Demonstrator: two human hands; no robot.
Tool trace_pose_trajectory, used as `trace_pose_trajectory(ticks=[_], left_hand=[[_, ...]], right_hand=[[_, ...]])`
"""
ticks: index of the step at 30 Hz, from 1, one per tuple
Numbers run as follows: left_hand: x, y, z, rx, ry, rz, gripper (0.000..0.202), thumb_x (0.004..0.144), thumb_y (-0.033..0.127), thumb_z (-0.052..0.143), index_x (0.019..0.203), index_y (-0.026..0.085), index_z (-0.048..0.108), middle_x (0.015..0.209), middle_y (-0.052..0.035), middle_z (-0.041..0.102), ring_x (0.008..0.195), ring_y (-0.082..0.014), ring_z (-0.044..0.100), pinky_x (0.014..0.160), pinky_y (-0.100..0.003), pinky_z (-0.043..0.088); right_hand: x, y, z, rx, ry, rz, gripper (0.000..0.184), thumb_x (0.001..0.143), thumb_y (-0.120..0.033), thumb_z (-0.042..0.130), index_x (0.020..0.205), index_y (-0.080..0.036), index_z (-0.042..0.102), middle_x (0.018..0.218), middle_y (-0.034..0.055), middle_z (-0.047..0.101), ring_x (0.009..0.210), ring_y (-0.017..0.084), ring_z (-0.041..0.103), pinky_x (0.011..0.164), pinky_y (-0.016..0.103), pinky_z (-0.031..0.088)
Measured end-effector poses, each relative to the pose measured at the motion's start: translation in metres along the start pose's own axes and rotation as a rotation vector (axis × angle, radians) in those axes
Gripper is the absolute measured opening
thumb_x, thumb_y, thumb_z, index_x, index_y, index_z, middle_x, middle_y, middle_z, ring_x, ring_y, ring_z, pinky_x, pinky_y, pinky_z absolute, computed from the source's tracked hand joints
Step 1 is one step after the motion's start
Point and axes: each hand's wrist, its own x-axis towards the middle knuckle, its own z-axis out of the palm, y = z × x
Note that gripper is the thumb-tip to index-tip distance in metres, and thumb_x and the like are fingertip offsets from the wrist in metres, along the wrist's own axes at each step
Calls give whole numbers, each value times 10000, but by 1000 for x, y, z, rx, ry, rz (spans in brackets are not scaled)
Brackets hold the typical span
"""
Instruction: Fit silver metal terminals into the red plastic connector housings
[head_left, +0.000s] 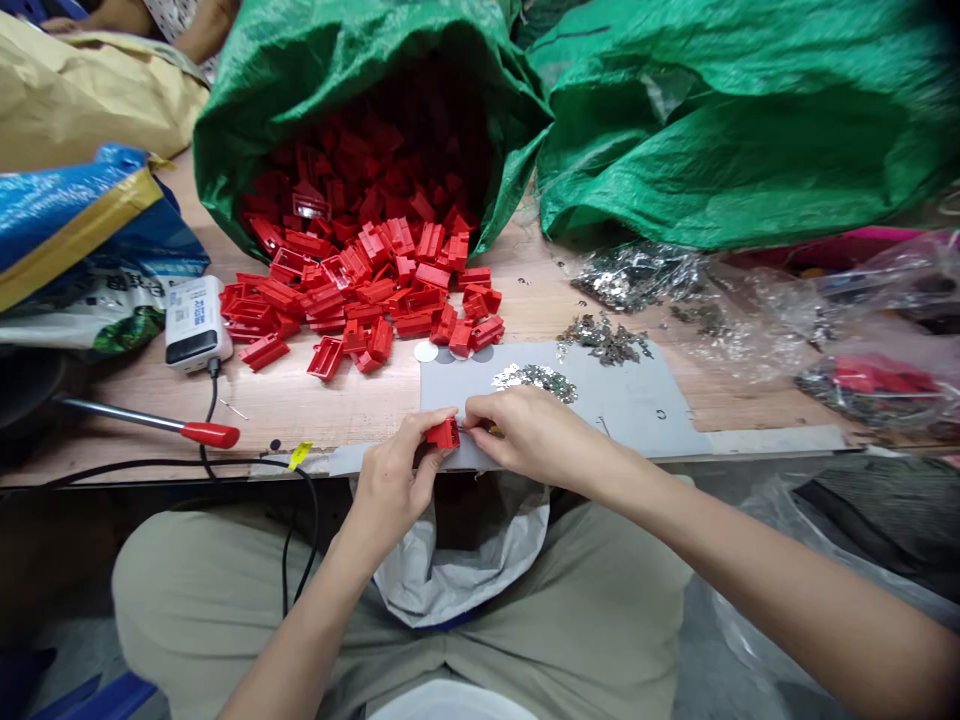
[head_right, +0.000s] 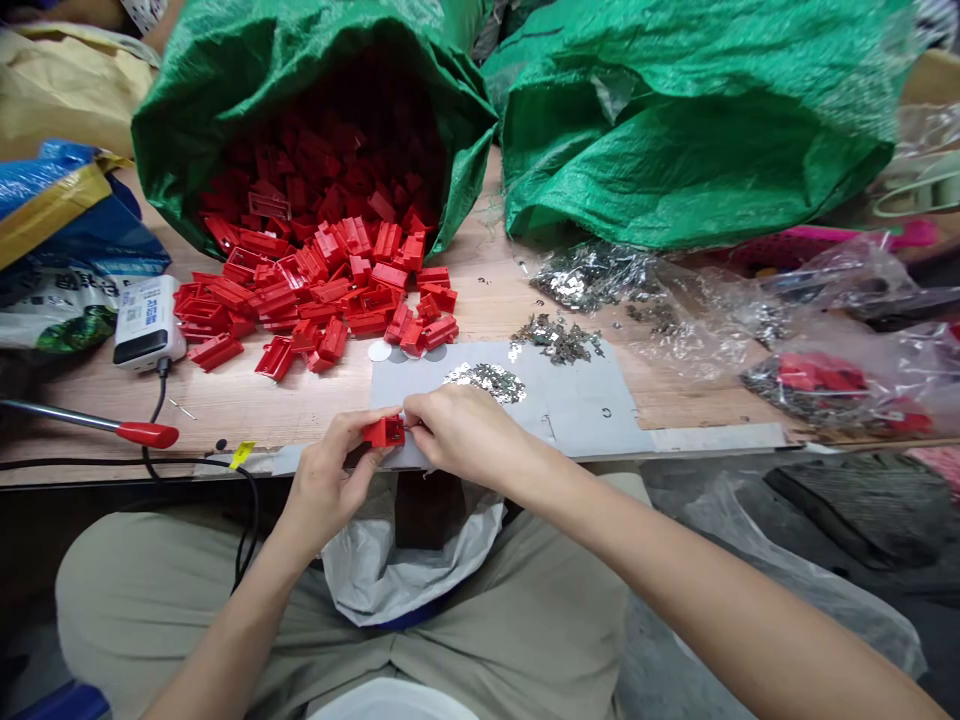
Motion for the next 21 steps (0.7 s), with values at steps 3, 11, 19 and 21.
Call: trace_pose_trajectory(ticks=[3,11,19,21], left_hand=[[-1,0,0,-30,1,-8,385,944,131,530,1299,274,499,1246,-42,650,1144,-165,645,966,-302,530],[-2,2,0,-132,7,-80,309,954,204,546,1252,280,518,1247,-47,645,1122,-164,653,938,-297,531],[4,29,-3,-952,292,-431,307,877,254,683,1149,210,548,1107,-58,695,1040,-179,683,989,-352,520],[3,39,-5,-1211,303,-572,194,891,274,663,1037,164,599,1002,-51,714,936,-178,710,925,-349,561]], right_hand=[[-2,10,2,173,-4,-15,78,843,-137,600,796,-169,654,699,7,655,633,120,553,603,226,313],[-15,26,19,499,84,1,133,887,-270,589,937,-156,639,821,11,644,724,127,559,664,227,387],[-40,-4,28,549,231,57,259,1031,-370,406,1189,-212,535,884,4,586,748,126,525,682,240,392],[-46,-13,31,580,293,35,254,1037,-357,407,1206,-216,534,898,10,596,758,124,533,697,238,406]])
